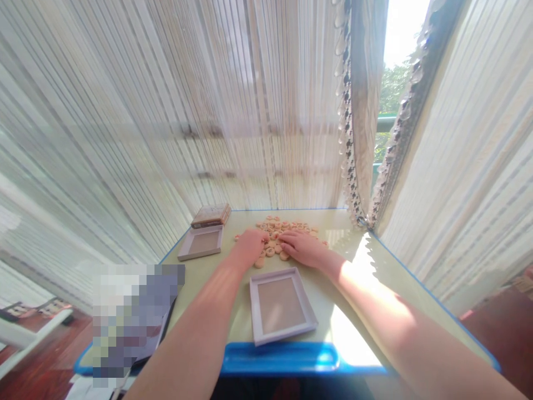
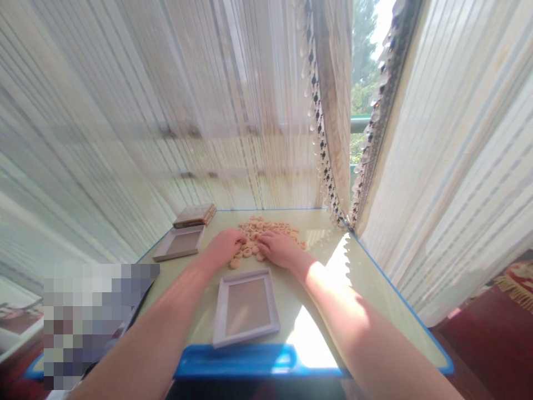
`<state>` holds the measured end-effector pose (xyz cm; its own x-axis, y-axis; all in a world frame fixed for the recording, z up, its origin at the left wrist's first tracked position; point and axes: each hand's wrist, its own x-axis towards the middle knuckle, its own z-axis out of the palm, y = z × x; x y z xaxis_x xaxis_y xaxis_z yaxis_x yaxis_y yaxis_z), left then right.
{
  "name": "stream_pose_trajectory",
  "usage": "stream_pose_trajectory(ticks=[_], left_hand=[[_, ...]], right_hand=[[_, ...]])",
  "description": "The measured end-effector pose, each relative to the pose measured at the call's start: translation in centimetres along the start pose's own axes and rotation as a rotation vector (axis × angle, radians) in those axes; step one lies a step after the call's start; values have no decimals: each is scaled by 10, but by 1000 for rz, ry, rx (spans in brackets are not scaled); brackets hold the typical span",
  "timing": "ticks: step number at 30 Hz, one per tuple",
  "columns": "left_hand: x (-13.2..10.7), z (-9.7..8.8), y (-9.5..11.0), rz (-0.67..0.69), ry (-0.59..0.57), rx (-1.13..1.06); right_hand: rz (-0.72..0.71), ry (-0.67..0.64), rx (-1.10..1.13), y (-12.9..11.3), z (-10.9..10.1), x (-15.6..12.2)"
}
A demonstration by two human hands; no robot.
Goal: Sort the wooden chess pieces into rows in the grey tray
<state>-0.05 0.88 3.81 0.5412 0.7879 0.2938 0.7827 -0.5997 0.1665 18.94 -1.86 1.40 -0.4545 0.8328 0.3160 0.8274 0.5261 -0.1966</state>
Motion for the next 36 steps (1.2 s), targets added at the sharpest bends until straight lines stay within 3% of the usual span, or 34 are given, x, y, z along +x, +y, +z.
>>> stream_pose_trajectory(ticks=[6,11,18,28,36], left_hand=[[0,1,3,49,-4,-14],[0,3,2,102,-29,-60],[-2,-1,4,-19,-22,8],[-5,-6,12,-86,-33,83],[-5,-2,9,9,-92,2]], right_hand=[[-25,82,17,-3,1,-2],[-136,34,22,-5,0,-2],[-73,43,11,-2,2,-3],[-63,6,-77,-2,4,-2],[-85,26,-77,-7,-2,-3]])
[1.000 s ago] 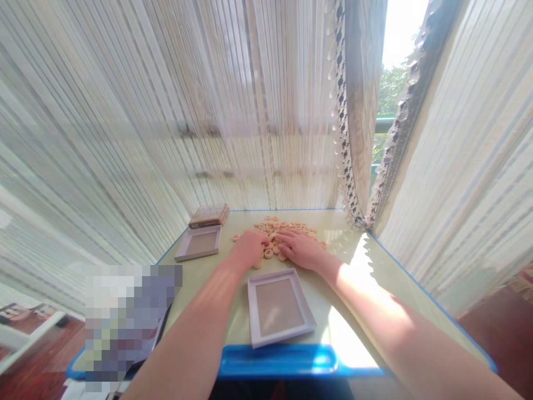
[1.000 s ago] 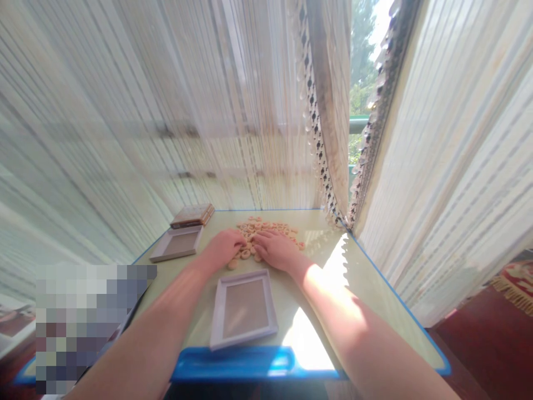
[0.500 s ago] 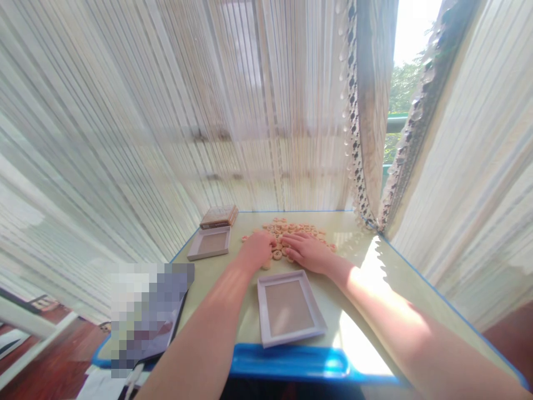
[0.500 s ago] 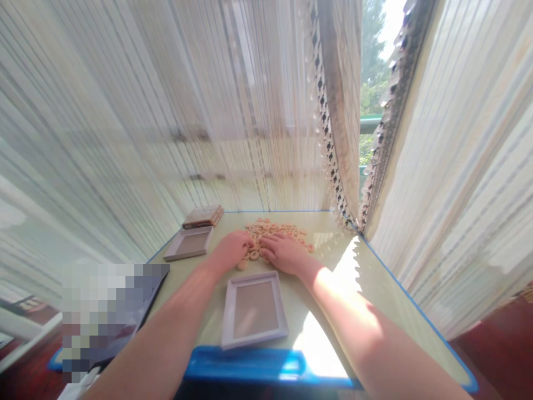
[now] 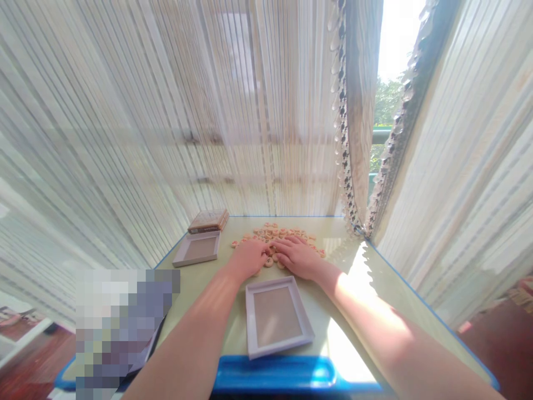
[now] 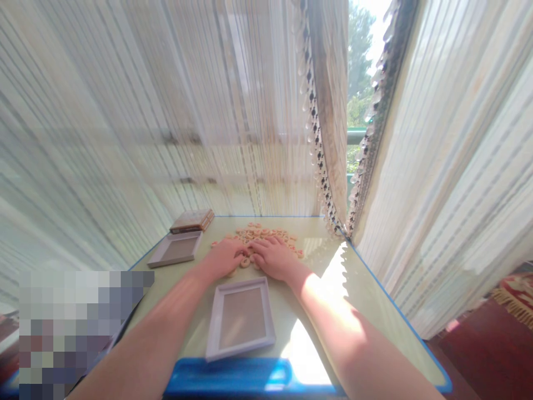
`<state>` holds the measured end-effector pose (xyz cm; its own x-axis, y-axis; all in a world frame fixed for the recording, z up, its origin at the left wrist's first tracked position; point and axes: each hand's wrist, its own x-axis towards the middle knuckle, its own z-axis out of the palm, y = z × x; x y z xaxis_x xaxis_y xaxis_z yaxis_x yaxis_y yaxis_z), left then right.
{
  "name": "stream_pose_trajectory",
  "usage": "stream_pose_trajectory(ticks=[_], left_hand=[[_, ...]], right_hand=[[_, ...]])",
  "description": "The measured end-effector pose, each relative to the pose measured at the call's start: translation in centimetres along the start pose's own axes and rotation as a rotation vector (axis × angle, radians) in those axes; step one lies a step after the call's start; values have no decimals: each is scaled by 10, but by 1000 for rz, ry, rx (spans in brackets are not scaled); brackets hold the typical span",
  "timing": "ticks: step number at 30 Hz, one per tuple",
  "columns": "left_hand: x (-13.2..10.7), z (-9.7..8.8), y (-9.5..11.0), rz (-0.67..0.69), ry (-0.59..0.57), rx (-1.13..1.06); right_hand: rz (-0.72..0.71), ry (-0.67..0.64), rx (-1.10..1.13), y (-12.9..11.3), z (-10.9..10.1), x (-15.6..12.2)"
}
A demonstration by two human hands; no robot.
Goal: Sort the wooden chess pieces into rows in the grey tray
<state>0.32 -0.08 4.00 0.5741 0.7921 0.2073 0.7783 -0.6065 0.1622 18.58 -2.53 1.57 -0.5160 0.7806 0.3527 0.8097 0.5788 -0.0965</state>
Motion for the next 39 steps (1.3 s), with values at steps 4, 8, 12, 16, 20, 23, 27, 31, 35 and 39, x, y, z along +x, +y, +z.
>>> stream_pose_trajectory(ticks=[4,8,12,16,20,23,27,31,35,39], left_hand=[[1,2,-2,21,16,-21],[1,0,-1,35,68,44],[0,-4,3,-11,67,122],[0,-4,3,-63,34,121],[0,-2,0,-30,106,96],[-1,-2,0,34,75,67],[-2,-2,3,121,91,18],[-2,-2,7,193,33,-24],[-3,-2,12,222,-48,-53],[-4,1,12,160,-36,-53]], right_hand=[[54,48,-12,5,3,-2],[113,83,1,12,6,-3],[54,43,12,12,5,-4],[42,43,17,10,3,-5],[80,76,-31,11,-3,-6],[95,53,-63,11,-11,-10],[87,32,-51,5,-19,-16],[93,-27,-17,-1,-19,-18],[74,-83,-18,-4,-22,-18],[253,-158,-90,-5,-29,-19]])
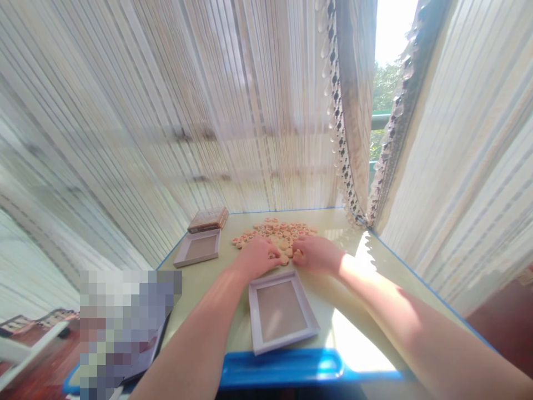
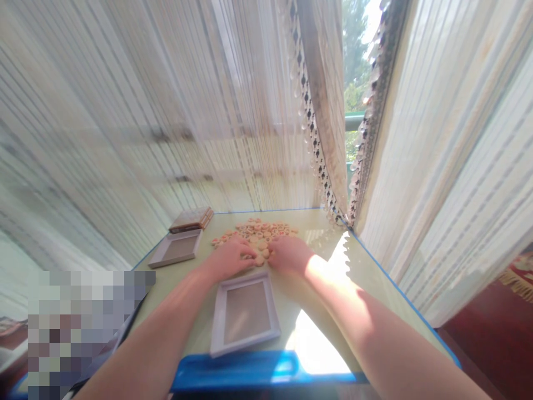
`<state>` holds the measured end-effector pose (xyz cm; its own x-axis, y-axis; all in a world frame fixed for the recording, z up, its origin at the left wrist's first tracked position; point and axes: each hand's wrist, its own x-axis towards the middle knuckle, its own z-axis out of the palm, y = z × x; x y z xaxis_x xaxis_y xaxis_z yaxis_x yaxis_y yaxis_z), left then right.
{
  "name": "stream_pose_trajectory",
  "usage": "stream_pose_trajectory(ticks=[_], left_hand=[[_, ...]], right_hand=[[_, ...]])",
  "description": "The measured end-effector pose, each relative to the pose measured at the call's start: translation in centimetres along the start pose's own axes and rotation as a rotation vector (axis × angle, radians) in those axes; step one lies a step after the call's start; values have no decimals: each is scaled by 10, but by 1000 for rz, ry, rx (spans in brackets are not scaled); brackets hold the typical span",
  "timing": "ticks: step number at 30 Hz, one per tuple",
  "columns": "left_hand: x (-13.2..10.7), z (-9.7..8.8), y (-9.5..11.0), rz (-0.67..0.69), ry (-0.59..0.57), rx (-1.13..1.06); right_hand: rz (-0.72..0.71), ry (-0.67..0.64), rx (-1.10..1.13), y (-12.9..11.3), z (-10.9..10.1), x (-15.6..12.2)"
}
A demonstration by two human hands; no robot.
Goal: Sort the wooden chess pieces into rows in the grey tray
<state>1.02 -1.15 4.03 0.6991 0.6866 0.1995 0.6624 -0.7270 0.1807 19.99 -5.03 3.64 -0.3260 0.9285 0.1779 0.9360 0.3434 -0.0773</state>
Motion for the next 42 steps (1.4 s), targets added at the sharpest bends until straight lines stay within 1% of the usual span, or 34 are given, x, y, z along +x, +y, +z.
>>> stream_pose_trajectory(ticks=[2,3,6,9,12,16,19,22,25,28,33,38,42], left_hand=[[0,2,-1,-17,32,22],[1,3,-1,-21,42,35],[3,5,-1,-15,61,58],[6,8,0,22,72,24],[7,10,0,61,50,-20],[6,10,-3,47,55,-10],[5,9,-4,56,55,-2],[5,9,-4,63,63,11],[6,11,-5,54,74,34],[7,12,-5,38,80,48],[7,10,-4,19,83,63],[8,7,-2,11,116,122],[8,4,-2,-10,137,169]], right_hand=[[123,-20,-53,1,-1,-1],[158,-27,-73,2,-1,-1],[185,-34,-98,3,0,-2],[158,-40,-96,-1,-2,-2],[105,-62,-70,-7,-3,-2],[83,-69,-25,-7,0,-1],[96,-31,-18,-2,5,0],[126,36,-9,3,9,2],[119,59,20,6,11,4],[96,24,29,8,13,5],[116,-11,8,9,11,6],[100,18,6,9,8,3],[75,39,13,11,12,3]])
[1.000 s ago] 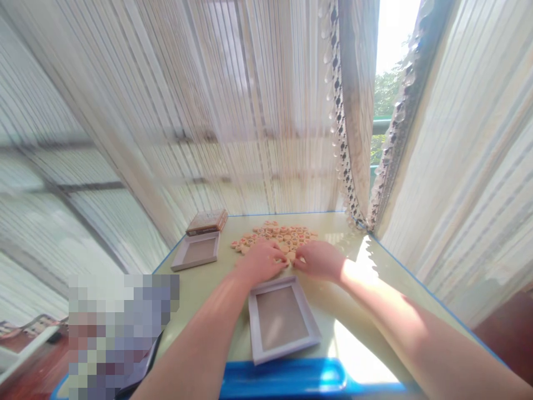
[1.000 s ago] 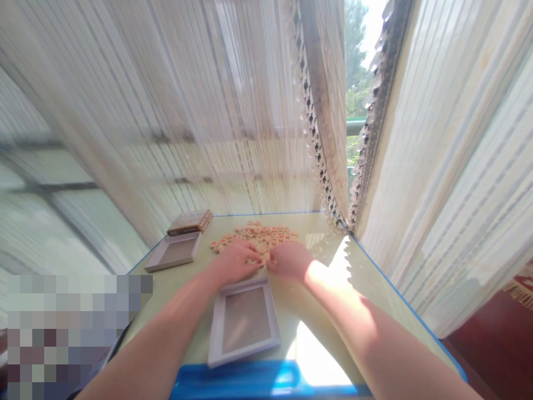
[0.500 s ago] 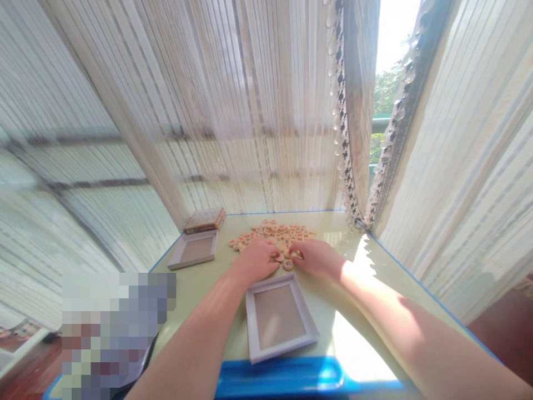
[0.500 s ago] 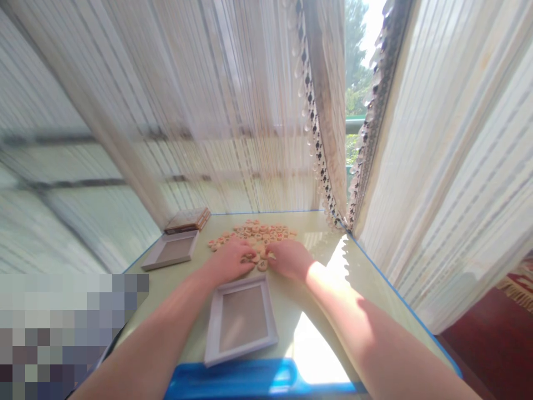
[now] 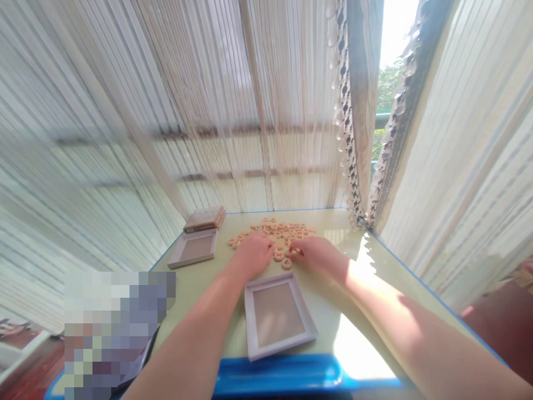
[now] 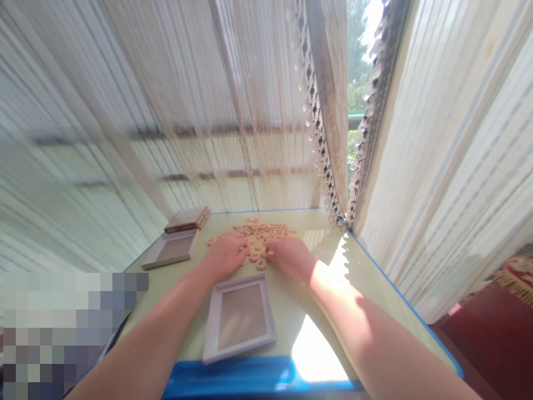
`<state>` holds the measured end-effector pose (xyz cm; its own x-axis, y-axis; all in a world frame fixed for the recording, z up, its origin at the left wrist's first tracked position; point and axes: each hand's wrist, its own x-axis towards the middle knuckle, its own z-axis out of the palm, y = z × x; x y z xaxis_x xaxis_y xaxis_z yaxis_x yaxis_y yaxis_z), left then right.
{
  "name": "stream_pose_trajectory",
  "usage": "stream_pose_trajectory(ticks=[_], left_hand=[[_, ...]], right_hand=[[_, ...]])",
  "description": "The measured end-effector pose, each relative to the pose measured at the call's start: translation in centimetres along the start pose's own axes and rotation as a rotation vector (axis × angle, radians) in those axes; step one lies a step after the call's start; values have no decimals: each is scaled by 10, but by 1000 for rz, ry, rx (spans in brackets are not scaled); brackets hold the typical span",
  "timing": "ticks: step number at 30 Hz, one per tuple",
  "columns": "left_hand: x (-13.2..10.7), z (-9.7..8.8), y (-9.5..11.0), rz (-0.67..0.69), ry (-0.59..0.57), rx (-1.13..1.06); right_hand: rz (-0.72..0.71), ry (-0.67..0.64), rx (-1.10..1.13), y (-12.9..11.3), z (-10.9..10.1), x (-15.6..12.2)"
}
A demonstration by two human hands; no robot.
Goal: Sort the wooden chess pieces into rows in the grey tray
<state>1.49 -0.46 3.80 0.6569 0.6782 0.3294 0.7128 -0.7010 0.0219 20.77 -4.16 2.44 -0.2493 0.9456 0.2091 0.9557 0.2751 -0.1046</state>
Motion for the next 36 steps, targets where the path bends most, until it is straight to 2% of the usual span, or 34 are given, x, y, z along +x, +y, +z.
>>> stream_pose_trajectory(ticks=[6,13,22,27,31,36], left_hand=[[0,4,-1,44,-38,-5],[4,5,4,-32,-4,29],[4,10,3,-51,22,15],[4,10,0,-69,8,-12],[6,10,-1,-48,-13,-46],[6,8,-1,-22,-18,-41]], right_hand=[[3,35,29,1,7,6],[-29,48,47,-5,6,5],[156,60,89,-5,-4,2],[273,-51,26,6,-20,-1],[256,-149,30,14,-23,-1],[231,-60,71,15,-13,2]])
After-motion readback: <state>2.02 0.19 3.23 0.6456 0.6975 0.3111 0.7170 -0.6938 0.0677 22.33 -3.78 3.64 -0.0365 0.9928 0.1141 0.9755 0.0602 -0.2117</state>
